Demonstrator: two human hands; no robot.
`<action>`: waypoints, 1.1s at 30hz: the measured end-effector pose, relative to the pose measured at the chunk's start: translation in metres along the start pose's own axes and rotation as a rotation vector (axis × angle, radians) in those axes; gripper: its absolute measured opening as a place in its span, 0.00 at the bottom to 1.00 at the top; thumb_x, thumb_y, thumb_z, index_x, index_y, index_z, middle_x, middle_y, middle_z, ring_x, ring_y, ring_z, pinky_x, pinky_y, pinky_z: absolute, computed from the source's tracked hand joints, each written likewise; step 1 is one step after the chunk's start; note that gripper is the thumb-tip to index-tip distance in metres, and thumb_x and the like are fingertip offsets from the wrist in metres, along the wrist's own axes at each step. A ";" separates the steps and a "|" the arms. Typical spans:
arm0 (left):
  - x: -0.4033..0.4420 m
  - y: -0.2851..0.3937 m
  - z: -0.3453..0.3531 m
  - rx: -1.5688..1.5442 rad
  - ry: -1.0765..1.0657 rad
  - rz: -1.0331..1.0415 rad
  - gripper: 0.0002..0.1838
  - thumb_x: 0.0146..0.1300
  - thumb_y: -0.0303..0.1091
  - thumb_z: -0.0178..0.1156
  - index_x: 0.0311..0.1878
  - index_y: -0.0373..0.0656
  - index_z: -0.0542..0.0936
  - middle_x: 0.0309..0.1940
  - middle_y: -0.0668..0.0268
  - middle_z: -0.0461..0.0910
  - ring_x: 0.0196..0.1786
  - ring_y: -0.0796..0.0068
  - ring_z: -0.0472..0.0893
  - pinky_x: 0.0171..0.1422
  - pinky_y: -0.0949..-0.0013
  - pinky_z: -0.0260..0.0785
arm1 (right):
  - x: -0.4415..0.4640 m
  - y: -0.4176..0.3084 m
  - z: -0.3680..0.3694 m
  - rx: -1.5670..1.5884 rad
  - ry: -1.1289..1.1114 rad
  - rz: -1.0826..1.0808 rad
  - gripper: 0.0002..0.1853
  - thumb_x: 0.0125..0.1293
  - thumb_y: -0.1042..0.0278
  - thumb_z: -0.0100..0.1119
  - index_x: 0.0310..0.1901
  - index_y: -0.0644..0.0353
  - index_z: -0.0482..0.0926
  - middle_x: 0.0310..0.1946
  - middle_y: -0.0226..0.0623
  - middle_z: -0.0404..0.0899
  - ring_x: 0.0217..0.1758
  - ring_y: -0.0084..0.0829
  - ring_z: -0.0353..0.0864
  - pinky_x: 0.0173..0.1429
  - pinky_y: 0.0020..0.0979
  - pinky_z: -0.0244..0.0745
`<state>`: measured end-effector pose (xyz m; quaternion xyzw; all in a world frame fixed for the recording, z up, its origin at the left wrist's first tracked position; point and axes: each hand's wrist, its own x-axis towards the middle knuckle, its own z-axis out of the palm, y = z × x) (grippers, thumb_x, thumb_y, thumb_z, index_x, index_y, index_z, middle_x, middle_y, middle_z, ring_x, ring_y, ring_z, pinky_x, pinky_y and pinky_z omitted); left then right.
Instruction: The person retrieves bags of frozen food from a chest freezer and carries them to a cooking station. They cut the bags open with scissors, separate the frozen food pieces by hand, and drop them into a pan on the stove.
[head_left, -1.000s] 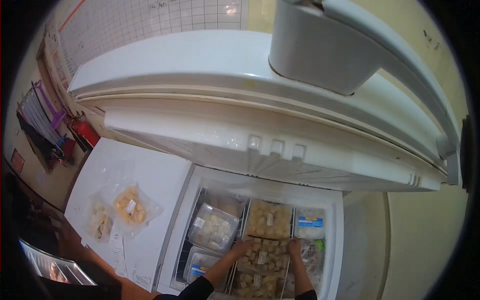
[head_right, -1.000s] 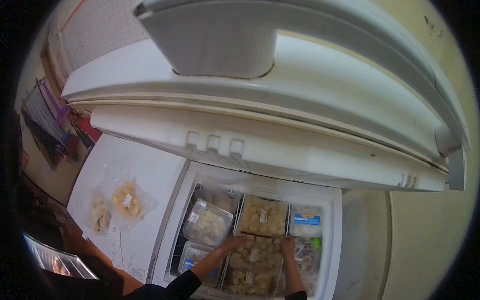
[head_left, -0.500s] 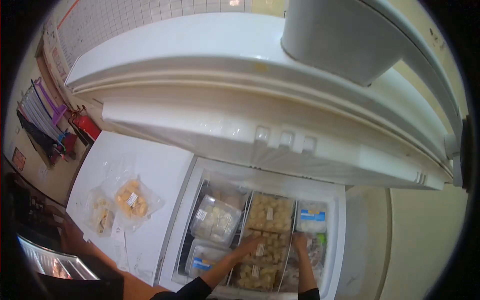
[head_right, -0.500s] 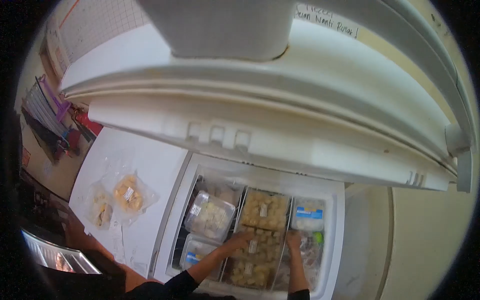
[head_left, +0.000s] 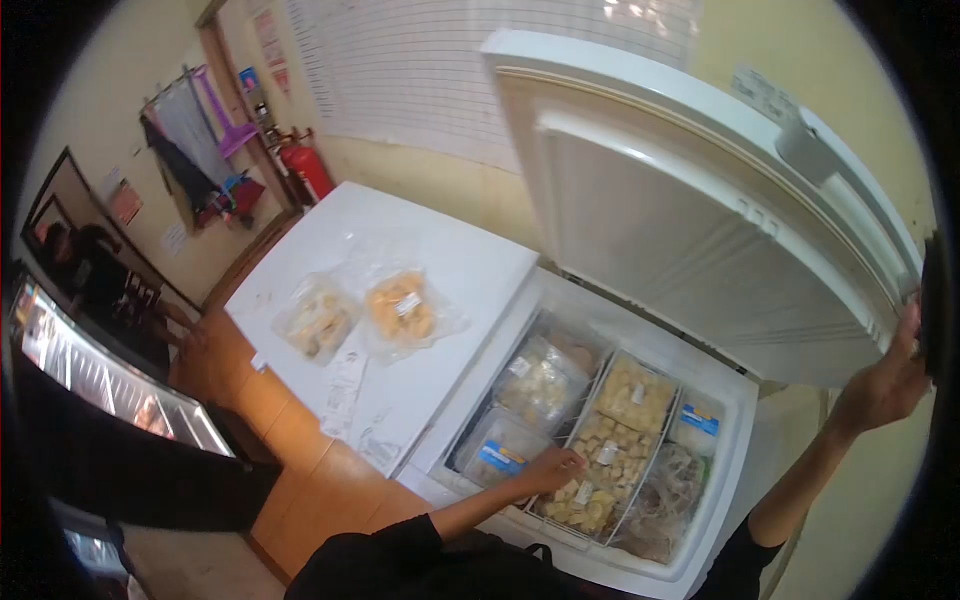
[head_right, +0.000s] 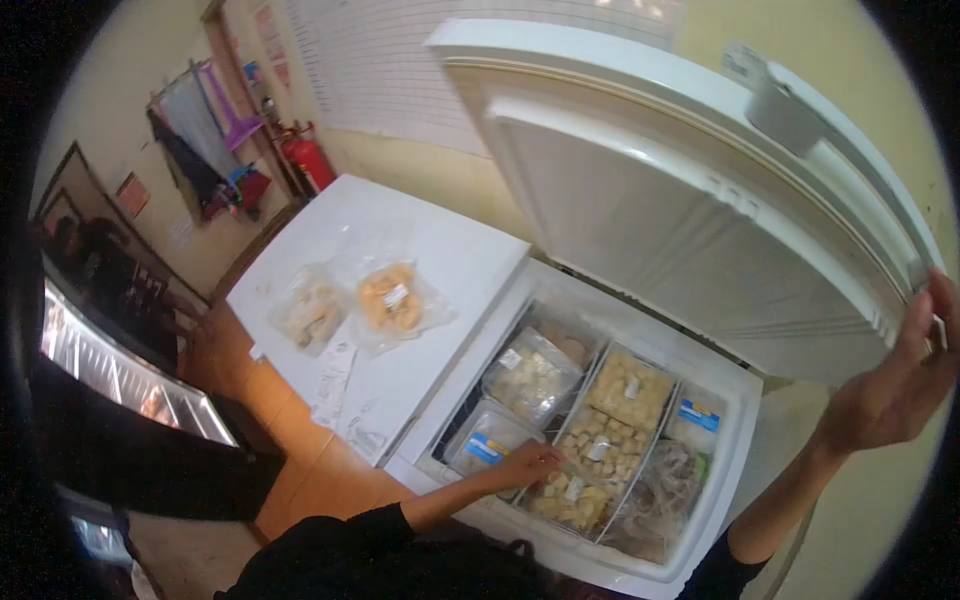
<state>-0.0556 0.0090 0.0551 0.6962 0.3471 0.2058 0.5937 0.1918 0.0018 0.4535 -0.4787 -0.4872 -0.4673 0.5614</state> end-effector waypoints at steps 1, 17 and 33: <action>-0.009 -0.002 -0.020 -0.061 0.030 0.032 0.14 0.61 0.40 0.56 0.41 0.40 0.80 0.34 0.54 0.77 0.35 0.66 0.77 0.39 0.67 0.70 | 0.005 -0.040 0.012 0.167 -0.030 -0.028 0.07 0.64 0.78 0.47 0.42 0.69 0.72 0.36 0.42 0.74 0.35 0.31 0.72 0.50 0.33 0.69; -0.051 -0.092 -0.264 0.807 1.063 -0.058 0.10 0.52 0.32 0.60 0.36 0.38 0.76 0.52 0.49 0.68 0.51 0.50 0.69 0.55 0.53 0.59 | -0.308 -0.219 0.181 0.918 -1.793 0.041 0.08 0.57 0.66 0.54 0.37 0.57 0.76 0.34 0.47 0.77 0.38 0.44 0.78 0.41 0.41 0.71; -0.062 -0.094 -0.275 0.578 1.057 0.035 0.08 0.55 0.29 0.55 0.36 0.37 0.72 0.40 0.55 0.72 0.46 0.55 0.73 0.52 0.58 0.62 | -0.462 -0.299 0.287 0.407 -1.708 0.939 0.44 0.45 0.33 0.62 0.55 0.62 0.65 0.53 0.56 0.67 0.61 0.43 0.64 0.61 0.46 0.57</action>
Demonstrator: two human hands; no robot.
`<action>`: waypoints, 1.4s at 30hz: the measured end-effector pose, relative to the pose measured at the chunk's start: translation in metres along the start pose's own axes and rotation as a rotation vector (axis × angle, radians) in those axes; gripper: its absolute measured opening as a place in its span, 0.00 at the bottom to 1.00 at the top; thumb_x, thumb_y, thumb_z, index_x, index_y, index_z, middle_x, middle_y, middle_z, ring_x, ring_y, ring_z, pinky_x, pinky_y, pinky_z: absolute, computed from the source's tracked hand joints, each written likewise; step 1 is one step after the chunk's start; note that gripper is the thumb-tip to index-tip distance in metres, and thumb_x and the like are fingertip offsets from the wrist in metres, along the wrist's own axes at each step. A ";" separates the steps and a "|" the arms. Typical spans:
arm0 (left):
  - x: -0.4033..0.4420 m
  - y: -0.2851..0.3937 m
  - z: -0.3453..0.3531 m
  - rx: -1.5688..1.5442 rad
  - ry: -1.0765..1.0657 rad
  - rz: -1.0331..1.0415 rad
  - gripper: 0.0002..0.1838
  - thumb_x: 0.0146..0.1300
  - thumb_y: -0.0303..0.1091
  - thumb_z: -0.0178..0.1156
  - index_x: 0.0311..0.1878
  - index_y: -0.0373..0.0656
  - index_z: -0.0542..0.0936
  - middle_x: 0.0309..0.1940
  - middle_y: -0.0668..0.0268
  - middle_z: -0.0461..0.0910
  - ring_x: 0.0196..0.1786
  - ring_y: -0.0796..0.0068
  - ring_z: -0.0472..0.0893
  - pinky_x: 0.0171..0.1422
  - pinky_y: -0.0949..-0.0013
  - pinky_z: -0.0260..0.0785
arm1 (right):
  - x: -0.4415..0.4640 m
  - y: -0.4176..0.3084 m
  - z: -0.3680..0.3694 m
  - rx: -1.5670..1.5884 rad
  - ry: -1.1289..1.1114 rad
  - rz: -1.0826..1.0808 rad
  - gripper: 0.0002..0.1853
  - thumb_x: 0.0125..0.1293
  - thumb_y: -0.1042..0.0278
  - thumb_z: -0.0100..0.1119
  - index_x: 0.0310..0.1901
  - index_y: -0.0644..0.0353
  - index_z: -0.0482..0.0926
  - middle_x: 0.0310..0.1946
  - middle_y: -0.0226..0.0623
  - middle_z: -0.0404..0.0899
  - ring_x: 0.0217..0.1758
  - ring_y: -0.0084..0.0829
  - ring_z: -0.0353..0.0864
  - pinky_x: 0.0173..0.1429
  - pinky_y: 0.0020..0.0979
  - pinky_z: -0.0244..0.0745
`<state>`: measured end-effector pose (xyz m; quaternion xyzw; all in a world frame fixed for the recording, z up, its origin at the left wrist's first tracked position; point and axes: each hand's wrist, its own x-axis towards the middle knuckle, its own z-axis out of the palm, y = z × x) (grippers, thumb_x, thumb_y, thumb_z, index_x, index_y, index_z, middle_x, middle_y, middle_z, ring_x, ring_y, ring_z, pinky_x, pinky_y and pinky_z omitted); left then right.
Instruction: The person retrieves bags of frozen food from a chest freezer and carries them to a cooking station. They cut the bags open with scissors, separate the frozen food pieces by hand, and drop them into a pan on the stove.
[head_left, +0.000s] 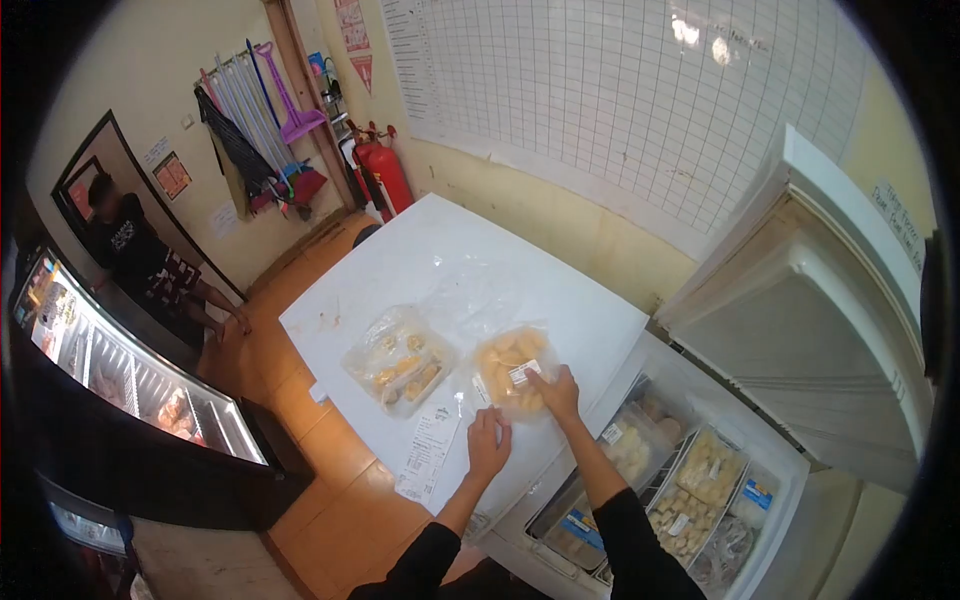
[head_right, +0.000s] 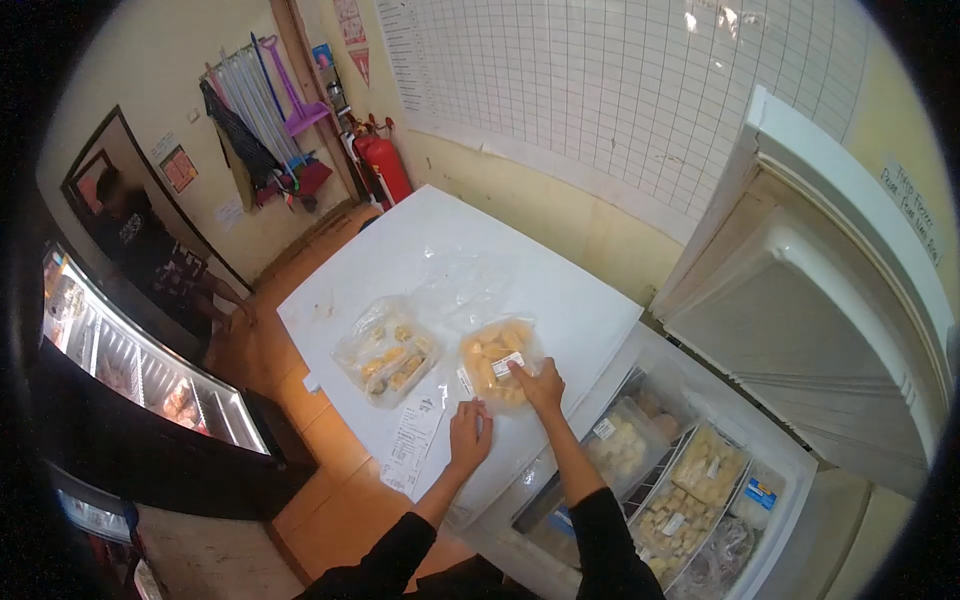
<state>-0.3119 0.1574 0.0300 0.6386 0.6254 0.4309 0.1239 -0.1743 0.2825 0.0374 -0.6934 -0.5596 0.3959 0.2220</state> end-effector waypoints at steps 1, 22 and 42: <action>0.003 0.001 -0.001 -0.007 0.013 -0.034 0.10 0.55 0.29 0.55 0.39 0.36 0.71 0.39 0.55 0.72 0.45 0.55 0.73 0.50 0.58 0.63 | -0.010 0.003 -0.007 0.015 -0.087 -0.049 0.43 0.46 0.35 0.63 0.55 0.63 0.65 0.54 0.55 0.67 0.62 0.43 0.63 0.62 0.46 0.56; 0.005 0.026 0.013 0.277 -0.098 -0.070 0.44 0.50 0.55 0.61 0.64 0.38 0.58 0.53 0.48 0.63 0.57 0.51 0.63 0.60 0.52 0.54 | -0.315 -0.099 -0.511 -0.926 1.590 -0.593 0.20 0.68 0.51 0.45 0.44 0.59 0.77 0.41 0.42 0.77 0.46 0.40 0.75 0.53 0.33 0.66; 0.057 -0.072 -0.005 0.036 -0.013 -0.010 0.31 0.47 0.36 0.66 0.55 0.46 0.65 0.44 0.54 0.65 0.45 0.56 0.70 0.49 0.58 0.66 | -0.521 0.116 -0.200 -0.479 -0.194 -0.022 0.34 0.51 0.28 0.52 0.24 0.59 0.80 0.17 0.48 0.75 0.25 0.49 0.76 0.31 0.42 0.70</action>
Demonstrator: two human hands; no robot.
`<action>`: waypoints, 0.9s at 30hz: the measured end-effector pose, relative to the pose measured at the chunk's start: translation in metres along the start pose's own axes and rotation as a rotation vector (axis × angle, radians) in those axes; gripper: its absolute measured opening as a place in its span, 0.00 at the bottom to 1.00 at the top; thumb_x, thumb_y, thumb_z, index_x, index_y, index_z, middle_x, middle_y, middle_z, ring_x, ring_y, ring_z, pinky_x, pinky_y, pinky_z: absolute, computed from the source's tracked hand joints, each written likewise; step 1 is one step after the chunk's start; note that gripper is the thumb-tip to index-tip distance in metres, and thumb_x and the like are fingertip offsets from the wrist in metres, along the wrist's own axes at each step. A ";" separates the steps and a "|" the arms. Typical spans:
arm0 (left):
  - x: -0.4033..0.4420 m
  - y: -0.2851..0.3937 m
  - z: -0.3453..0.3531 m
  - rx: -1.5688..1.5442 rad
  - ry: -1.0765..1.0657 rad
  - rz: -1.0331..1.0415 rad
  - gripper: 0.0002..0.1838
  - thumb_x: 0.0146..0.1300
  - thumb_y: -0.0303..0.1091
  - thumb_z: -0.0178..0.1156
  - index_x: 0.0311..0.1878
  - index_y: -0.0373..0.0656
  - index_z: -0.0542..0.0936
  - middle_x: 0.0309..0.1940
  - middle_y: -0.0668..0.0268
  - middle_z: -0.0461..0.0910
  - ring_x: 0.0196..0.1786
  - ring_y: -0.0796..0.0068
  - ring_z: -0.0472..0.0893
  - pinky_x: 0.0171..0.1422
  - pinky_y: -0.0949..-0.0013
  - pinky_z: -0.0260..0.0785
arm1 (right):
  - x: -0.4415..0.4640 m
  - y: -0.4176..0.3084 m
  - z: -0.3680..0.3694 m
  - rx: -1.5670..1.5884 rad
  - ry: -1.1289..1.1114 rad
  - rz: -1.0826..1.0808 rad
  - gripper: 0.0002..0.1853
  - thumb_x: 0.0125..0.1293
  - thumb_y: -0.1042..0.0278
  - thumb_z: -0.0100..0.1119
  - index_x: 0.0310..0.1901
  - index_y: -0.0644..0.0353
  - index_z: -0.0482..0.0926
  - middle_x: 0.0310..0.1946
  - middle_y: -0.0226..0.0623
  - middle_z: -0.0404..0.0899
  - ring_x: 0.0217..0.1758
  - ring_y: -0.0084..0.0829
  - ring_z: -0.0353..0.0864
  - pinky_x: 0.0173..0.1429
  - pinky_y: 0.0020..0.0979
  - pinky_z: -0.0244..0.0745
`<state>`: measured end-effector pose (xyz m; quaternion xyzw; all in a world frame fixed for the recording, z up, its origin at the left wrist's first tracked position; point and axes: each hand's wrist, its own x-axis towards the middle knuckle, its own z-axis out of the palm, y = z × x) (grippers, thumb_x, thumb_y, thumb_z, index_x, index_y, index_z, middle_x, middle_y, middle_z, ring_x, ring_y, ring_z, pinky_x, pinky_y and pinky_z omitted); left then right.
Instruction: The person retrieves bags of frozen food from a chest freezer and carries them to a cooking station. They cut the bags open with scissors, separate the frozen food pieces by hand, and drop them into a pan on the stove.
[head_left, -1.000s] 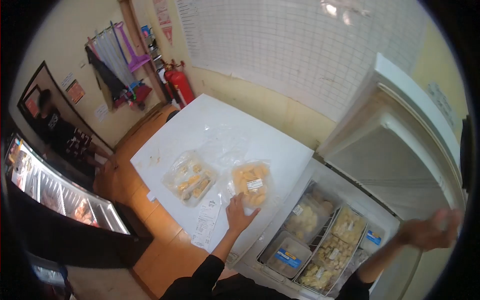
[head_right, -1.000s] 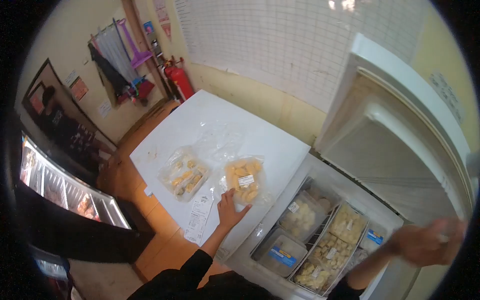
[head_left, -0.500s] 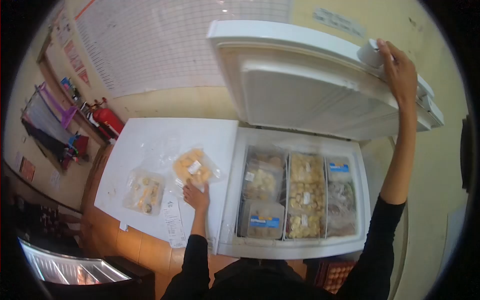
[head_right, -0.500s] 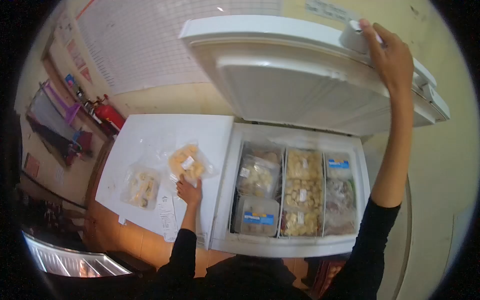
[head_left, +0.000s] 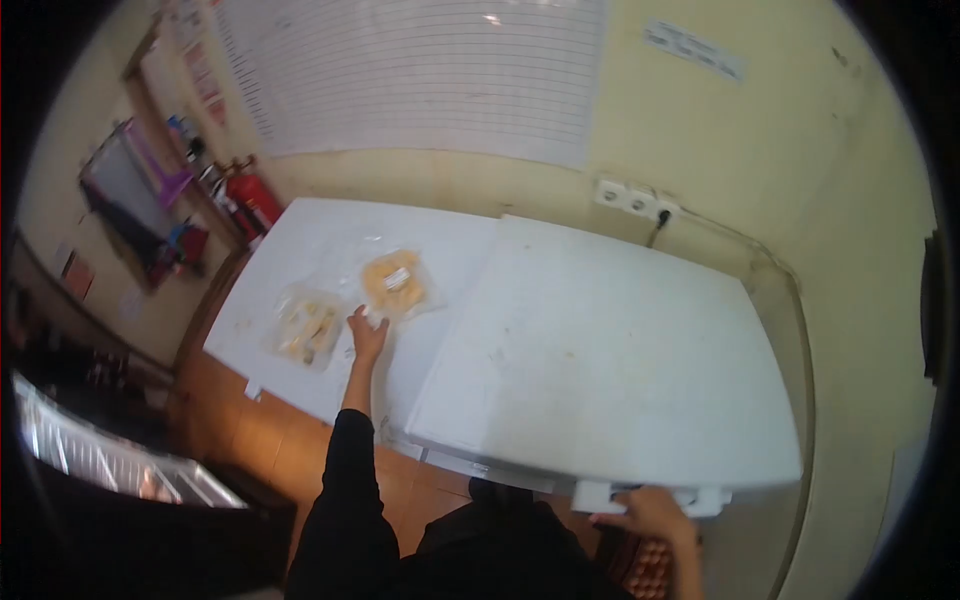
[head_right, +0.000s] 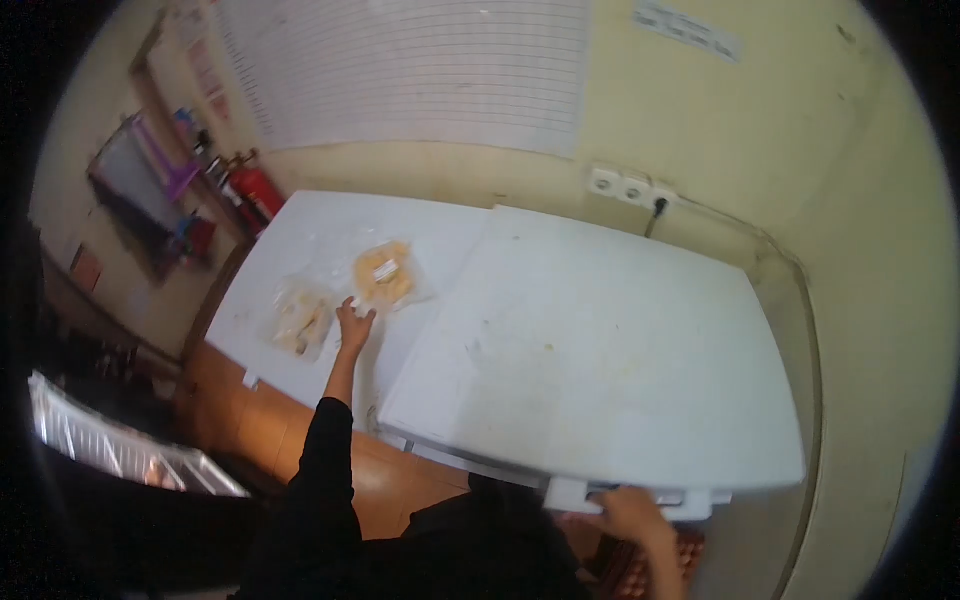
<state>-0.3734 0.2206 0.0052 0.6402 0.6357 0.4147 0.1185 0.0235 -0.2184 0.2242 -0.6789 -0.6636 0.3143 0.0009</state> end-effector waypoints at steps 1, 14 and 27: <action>-0.007 0.003 -0.007 -0.038 0.048 0.054 0.28 0.48 0.32 0.65 0.54 0.45 0.67 0.42 0.54 0.65 0.39 0.61 0.73 0.40 0.63 0.71 | 0.007 0.004 0.022 0.016 -0.093 0.047 0.34 0.53 0.29 0.50 0.27 0.60 0.80 0.21 0.50 0.76 0.29 0.50 0.77 0.35 0.43 0.71; -0.130 0.038 -0.143 0.264 0.250 -0.139 0.14 0.48 0.34 0.61 0.38 0.38 0.76 0.38 0.56 0.71 0.44 0.58 0.72 0.47 0.59 0.67 | 0.093 -0.002 0.036 0.196 -0.404 -0.070 0.24 0.65 0.44 0.44 0.47 0.57 0.77 0.41 0.46 0.80 0.46 0.46 0.78 0.52 0.39 0.71; -0.080 -0.012 -0.107 0.296 -0.008 -0.182 0.23 0.46 0.47 0.66 0.36 0.37 0.75 0.38 0.53 0.70 0.42 0.51 0.70 0.47 0.57 0.64 | 0.400 -0.250 -0.002 0.261 0.213 -0.547 0.13 0.62 0.58 0.52 0.34 0.61 0.79 0.30 0.44 0.80 0.34 0.40 0.79 0.43 0.38 0.72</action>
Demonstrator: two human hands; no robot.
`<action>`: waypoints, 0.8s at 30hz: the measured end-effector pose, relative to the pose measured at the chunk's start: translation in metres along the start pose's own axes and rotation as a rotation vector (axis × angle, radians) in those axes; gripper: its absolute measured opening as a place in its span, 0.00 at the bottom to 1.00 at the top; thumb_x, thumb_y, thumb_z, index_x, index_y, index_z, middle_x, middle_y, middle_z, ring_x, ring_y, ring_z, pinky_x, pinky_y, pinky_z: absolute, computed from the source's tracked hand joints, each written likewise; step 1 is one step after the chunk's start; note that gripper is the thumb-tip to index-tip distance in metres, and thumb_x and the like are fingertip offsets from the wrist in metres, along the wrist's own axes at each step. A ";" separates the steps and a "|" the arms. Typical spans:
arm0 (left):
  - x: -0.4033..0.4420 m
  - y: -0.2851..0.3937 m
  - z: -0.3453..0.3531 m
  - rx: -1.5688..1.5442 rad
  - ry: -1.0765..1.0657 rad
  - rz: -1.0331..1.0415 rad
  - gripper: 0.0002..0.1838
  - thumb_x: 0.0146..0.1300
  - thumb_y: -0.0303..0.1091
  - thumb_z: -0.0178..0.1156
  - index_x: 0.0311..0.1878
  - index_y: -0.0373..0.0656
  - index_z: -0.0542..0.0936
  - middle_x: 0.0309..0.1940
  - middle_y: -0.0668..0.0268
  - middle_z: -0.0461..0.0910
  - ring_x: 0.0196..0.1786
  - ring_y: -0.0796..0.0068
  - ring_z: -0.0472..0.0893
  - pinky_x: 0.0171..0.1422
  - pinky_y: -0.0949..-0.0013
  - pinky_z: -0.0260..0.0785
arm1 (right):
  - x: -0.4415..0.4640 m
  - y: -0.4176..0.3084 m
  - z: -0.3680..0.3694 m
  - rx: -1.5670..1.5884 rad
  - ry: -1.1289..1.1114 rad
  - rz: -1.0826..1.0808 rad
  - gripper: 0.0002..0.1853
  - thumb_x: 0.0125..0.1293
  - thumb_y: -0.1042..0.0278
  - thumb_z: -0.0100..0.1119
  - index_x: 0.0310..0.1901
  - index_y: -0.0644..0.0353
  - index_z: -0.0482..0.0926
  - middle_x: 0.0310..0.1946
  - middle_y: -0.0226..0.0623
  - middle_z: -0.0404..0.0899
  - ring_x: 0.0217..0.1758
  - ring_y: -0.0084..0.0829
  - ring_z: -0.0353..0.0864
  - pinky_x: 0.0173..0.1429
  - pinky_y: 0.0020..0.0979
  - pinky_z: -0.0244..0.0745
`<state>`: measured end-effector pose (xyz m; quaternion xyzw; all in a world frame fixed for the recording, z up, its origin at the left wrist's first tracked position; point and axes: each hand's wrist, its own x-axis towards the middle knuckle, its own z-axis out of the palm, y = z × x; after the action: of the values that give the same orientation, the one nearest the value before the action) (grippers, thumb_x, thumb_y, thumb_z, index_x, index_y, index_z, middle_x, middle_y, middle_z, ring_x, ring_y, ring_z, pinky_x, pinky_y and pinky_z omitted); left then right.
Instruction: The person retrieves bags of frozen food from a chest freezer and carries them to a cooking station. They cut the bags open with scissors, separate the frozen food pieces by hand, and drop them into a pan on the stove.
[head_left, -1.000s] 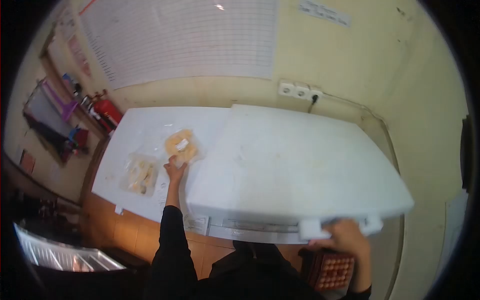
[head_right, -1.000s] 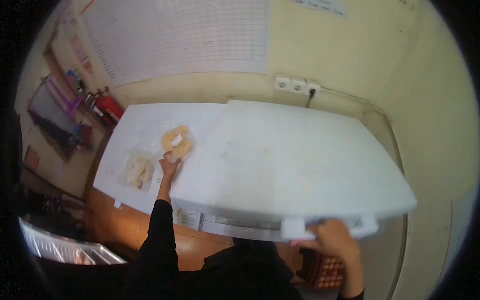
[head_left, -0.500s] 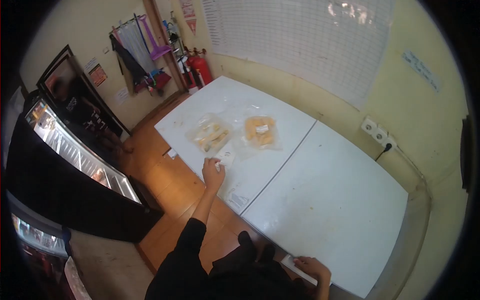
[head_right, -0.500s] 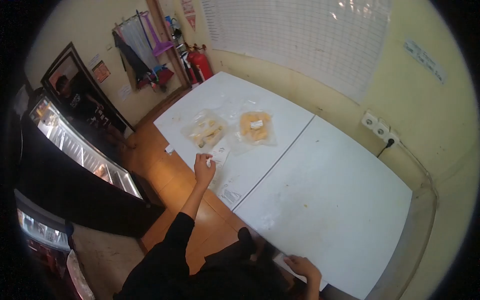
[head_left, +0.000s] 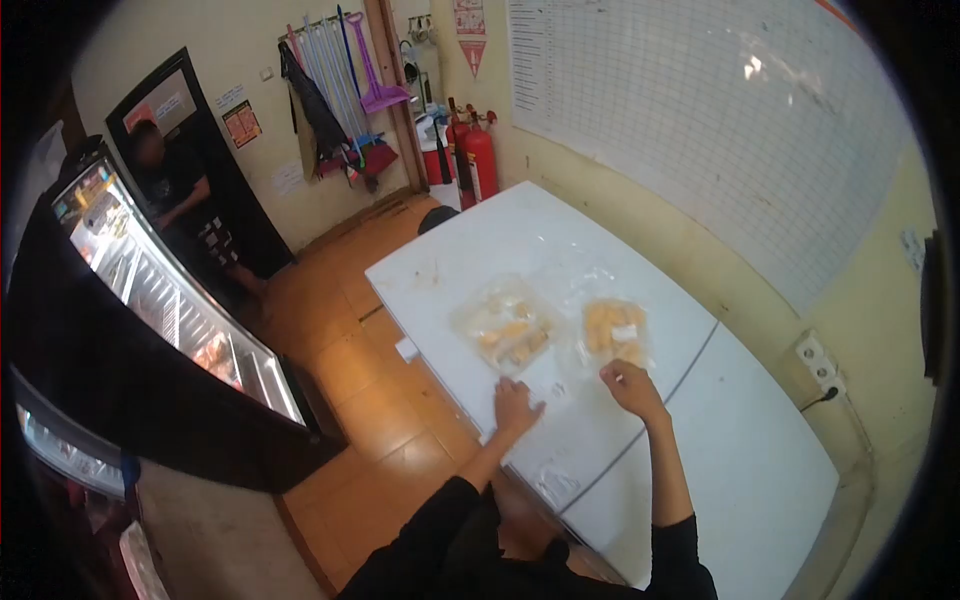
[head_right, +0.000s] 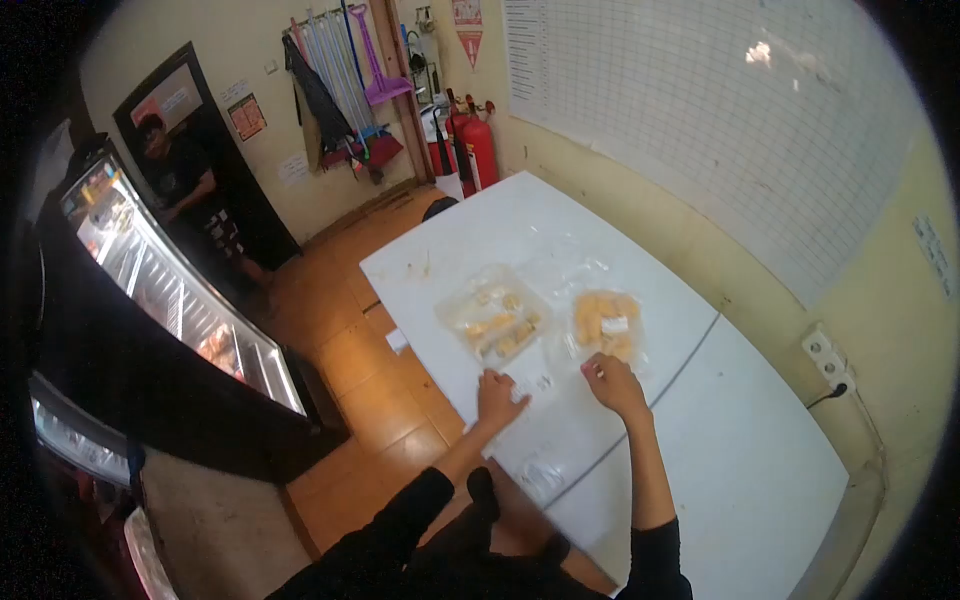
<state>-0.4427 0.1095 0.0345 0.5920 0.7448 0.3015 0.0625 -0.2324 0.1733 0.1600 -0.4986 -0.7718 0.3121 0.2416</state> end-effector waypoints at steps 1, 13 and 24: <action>0.001 -0.004 0.006 -0.055 0.011 0.037 0.21 0.47 0.45 0.66 0.36 0.38 0.75 0.38 0.54 0.70 0.40 0.51 0.70 0.46 0.57 0.64 | 0.028 -0.001 0.008 -0.003 0.003 0.004 0.13 0.62 0.58 0.52 0.34 0.61 0.79 0.30 0.44 0.80 0.34 0.40 0.79 0.43 0.38 0.72; 0.042 -0.134 -0.146 -0.569 -0.053 -0.186 0.14 0.54 0.17 0.50 0.43 0.42 0.74 0.35 0.58 0.75 0.38 0.68 0.75 0.34 0.74 0.68 | 0.141 0.114 0.011 -0.219 0.120 0.839 0.71 0.22 0.30 0.73 0.59 0.82 0.52 0.59 0.63 0.61 0.63 0.49 0.65 0.62 0.39 0.65; 0.137 -0.127 -0.067 -0.146 -0.474 -0.557 0.32 0.53 0.58 0.55 0.38 0.31 0.80 0.40 0.43 0.77 0.40 0.49 0.77 0.49 0.54 0.69 | 0.044 0.100 0.046 0.293 0.736 0.608 0.47 0.32 0.57 0.78 0.56 0.66 0.65 0.51 0.45 0.71 0.54 0.40 0.71 0.57 0.35 0.67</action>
<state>-0.6197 0.1952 0.0587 0.4141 0.8186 0.1798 0.3550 -0.2186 0.2338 0.0589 -0.7388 -0.4031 0.2768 0.4638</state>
